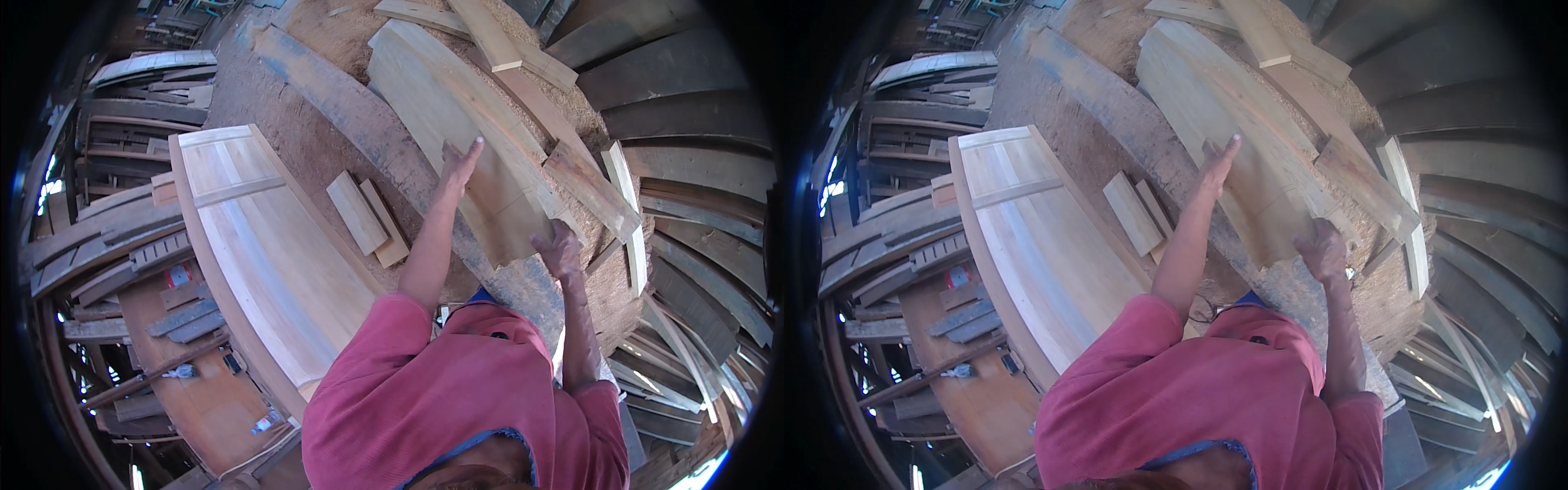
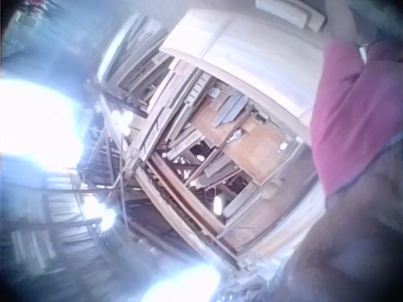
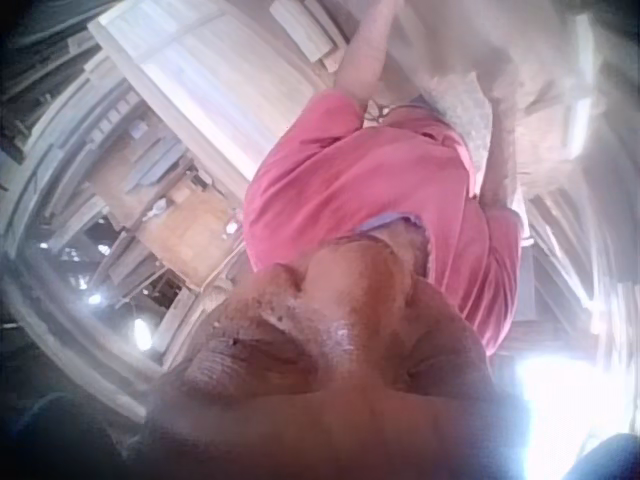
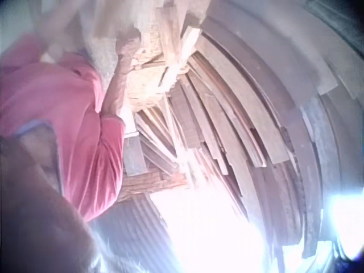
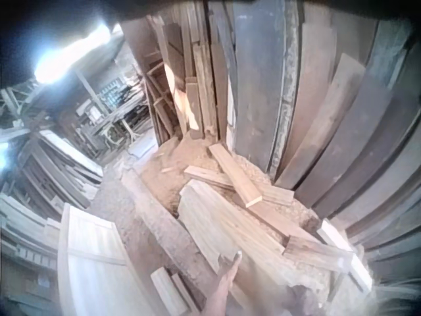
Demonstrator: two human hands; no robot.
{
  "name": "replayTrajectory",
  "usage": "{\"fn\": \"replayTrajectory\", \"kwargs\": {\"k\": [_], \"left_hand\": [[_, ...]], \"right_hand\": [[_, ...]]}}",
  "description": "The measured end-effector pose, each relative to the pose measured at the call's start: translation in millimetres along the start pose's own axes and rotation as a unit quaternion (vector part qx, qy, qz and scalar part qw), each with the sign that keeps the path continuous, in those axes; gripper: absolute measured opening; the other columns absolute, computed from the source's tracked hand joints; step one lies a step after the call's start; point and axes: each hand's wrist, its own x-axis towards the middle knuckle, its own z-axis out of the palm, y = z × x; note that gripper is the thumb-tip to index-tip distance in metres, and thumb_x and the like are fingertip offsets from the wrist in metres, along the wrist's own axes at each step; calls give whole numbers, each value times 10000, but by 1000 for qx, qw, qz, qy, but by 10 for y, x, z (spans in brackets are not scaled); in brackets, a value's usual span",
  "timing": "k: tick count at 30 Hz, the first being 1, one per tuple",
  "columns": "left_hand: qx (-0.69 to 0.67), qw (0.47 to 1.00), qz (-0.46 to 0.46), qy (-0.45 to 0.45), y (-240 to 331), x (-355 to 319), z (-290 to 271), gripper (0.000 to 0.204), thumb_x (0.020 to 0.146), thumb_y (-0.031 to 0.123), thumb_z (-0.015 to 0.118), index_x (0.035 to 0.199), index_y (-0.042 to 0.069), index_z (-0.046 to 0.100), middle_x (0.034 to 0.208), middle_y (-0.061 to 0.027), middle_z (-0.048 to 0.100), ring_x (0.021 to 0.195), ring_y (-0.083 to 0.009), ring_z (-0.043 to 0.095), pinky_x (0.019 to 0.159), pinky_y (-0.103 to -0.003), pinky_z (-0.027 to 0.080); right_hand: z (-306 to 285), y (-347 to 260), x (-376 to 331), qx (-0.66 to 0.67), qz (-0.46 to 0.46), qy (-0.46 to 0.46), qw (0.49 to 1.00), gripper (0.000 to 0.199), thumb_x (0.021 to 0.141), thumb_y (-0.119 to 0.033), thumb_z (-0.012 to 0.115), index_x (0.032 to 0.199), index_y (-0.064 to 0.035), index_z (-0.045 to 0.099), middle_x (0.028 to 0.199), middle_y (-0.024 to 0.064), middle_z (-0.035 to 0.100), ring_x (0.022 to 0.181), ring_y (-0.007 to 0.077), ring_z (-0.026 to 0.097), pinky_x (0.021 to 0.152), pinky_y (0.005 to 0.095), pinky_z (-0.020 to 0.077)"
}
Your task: The person measures and cuts wooden planks using a circular saw in a cluttered workshop. They repeatedly measure the wood with a tape measure, position it on a workbench, and cut it to size.
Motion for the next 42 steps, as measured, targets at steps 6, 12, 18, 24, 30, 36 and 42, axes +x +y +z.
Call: {"fn": "replayTrajectory", "kwargs": {"k": [6,12,18,24,30,36,42], "left_hand": [[35,998,22,56,-14,-381,-15,1316,828,550,860,1627,-79,24,1661,-394,181,1518,-460,360,1218,-504,393],[290,954,52,55,9,-769,-200,1099,843,357,824,1577,-111,153,1383,-361,599,1280,-442,634,1130,-443,495],[325,942,58,64,-336,-1215,-273,948,822,338,808,1490,-109,305,1320,-366,634,1239,-457,655,1094,-460,519],[83,992,96,13,-907,-1541,-479,596,842,74,801,1356,-73,536,1245,-215,699,1108,-295,711,970,-385,569],[-278,959,51,-30,-2178,-1567,-848,543,836,-39,727,1353,-29,558,1207,-134,697,1079,-280,708,968,-405,582],[-360,915,-171,-58,-3283,-1651,-643,543,877,136,738,1385,46,569,1267,-95,682,1181,-298,665,1056,-516,535],[-320,924,-200,-60,-3458,-1915,-373,737,913,419,802,1514,122,496,1461,-75,604,1325,-304,584,1109,-567,470]], "right_hand": [[361,-297,-467,-120,-83,-28,989,447,824,-305,827,1153,-47,669,1110,235,699,983,433,696,866,514,562],[1121,-215,-1026,-174,-90,8,981,554,840,-446,773,1169,-24,629,1142,233,646,1033,430,671,914,537,525],[1299,-65,-1491,-157,-48,-76,983,640,809,-406,808,1235,8,571,1209,273,622,1091,472,636,942,550,515],[1306,125,-1914,-229,-95,-64,967,639,735,-378,845,1199,-27,579,1181,212,586,1127,400,608,981,526,486],[1126,427,-2295,-228,-84,-189,952,571,778,-323,839,1227,-51,613,1245,201,599,1224,399,588,1030,531,474],[611,1398,-2761,-148,90,-151,973,372,880,-290,720,1149,-37,678,1103,241,720,1088,437,683,966,498,543],[453,2146,-3089,-162,279,-78,943,371,888,-339,717,1087,-26,706,1108,245,740,1084,423,698,938,491,550]]}}
